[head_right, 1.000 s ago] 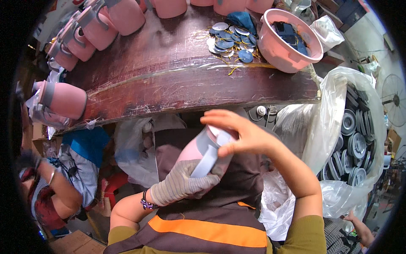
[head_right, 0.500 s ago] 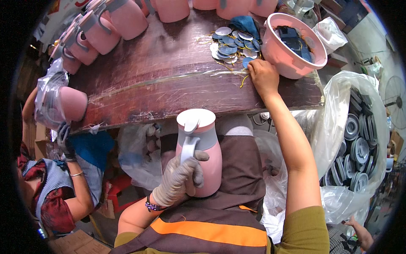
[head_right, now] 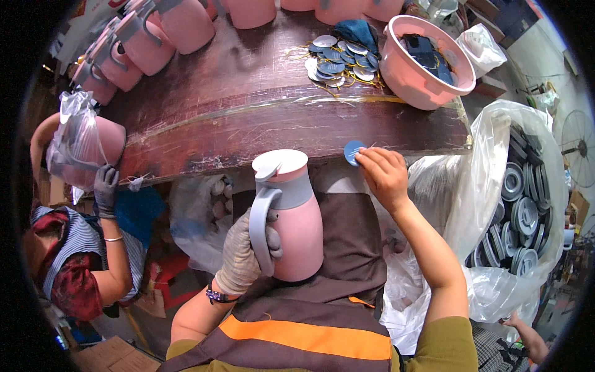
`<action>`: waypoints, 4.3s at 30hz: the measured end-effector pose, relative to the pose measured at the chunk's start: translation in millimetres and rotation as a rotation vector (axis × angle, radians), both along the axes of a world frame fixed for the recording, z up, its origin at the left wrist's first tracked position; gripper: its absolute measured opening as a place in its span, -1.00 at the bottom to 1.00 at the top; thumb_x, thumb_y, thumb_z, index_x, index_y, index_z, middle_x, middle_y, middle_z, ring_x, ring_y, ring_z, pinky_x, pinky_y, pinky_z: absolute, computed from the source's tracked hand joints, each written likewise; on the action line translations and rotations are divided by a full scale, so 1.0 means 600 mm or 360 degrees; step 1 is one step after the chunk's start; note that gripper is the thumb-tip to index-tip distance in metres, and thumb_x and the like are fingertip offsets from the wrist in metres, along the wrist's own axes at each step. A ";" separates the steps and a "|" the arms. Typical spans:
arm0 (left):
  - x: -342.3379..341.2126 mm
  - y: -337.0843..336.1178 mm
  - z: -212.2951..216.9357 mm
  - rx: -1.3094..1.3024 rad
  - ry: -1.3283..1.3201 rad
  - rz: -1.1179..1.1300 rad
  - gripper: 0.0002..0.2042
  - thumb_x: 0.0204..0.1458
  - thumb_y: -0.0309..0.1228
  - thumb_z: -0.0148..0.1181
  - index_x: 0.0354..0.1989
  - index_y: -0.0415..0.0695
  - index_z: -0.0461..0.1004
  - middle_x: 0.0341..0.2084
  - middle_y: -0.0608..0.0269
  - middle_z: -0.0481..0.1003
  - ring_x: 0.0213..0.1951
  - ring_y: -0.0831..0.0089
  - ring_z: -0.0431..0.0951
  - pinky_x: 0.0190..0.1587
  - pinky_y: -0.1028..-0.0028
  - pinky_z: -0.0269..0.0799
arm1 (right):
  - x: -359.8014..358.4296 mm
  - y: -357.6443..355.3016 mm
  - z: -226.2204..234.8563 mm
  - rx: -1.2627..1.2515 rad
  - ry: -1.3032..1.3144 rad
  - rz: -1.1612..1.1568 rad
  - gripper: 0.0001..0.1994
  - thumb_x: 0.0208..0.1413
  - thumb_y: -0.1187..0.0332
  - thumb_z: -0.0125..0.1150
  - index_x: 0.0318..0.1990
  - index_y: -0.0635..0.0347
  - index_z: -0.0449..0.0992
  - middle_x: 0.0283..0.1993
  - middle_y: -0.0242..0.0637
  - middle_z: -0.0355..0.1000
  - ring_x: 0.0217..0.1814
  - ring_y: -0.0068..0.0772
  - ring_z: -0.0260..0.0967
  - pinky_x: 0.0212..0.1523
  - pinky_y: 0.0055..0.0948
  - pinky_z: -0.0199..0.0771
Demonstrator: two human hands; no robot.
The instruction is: The person assembles pink kettles by attaching gray lids and inserting small circular tags with yellow strings. They handle each kettle one at a time, place the lid, insert the tag, and set the finished unit on the table. The process repeats across multiple units.
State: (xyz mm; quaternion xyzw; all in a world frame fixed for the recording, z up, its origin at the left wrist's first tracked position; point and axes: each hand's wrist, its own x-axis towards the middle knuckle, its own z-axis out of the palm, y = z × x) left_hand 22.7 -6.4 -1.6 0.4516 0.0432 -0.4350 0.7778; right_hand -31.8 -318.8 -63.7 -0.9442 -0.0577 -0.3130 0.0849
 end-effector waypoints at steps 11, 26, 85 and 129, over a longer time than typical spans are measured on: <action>0.018 0.013 -0.010 0.0621 -0.1085 -0.0378 -0.79 0.08 -0.42 0.16 -0.14 -0.22 0.50 -0.33 0.22 0.51 -0.33 0.48 0.47 -0.24 0.52 0.39 | -0.033 0.220 0.093 0.1741 0.0586 0.0256 -0.85 0.08 0.43 0.23 -0.20 0.23 0.57 -0.36 -0.31 0.45 -0.34 -0.47 0.39 -0.33 -0.58 0.36; 0.015 0.020 0.036 0.0843 -0.2382 0.0221 -0.77 -0.16 -0.55 0.29 -0.26 -0.14 0.55 -0.46 0.21 0.48 -0.44 0.27 0.47 -0.38 0.38 0.39 | -0.020 0.233 0.181 0.1993 0.0740 0.0602 -0.57 0.01 0.61 0.17 0.10 0.23 0.43 -0.08 -0.26 0.49 -0.30 -0.51 0.46 -0.29 -0.60 0.43; -0.046 0.040 0.057 0.0095 -0.0526 -0.1105 -0.80 0.12 -0.33 0.18 -0.21 -0.22 0.47 -0.41 0.40 0.47 -0.36 0.65 0.41 -0.28 0.61 0.34 | -0.064 0.107 0.107 0.2949 0.0100 -0.0043 -0.92 0.14 0.41 0.10 -0.27 0.21 0.45 -0.47 -0.49 0.36 -0.51 -0.71 0.23 -0.44 -0.68 0.23; -0.005 -0.001 0.056 0.0531 -0.1998 -0.0346 -0.81 0.02 -0.54 0.22 -0.17 -0.24 0.46 -0.15 0.11 0.41 -0.09 0.27 0.44 -0.08 0.42 0.38 | -0.124 0.252 0.099 0.3327 0.0319 0.0635 -0.84 0.23 0.31 0.03 -0.16 0.19 0.41 -0.26 -0.50 0.32 -0.20 -0.70 0.26 -0.11 -0.63 0.27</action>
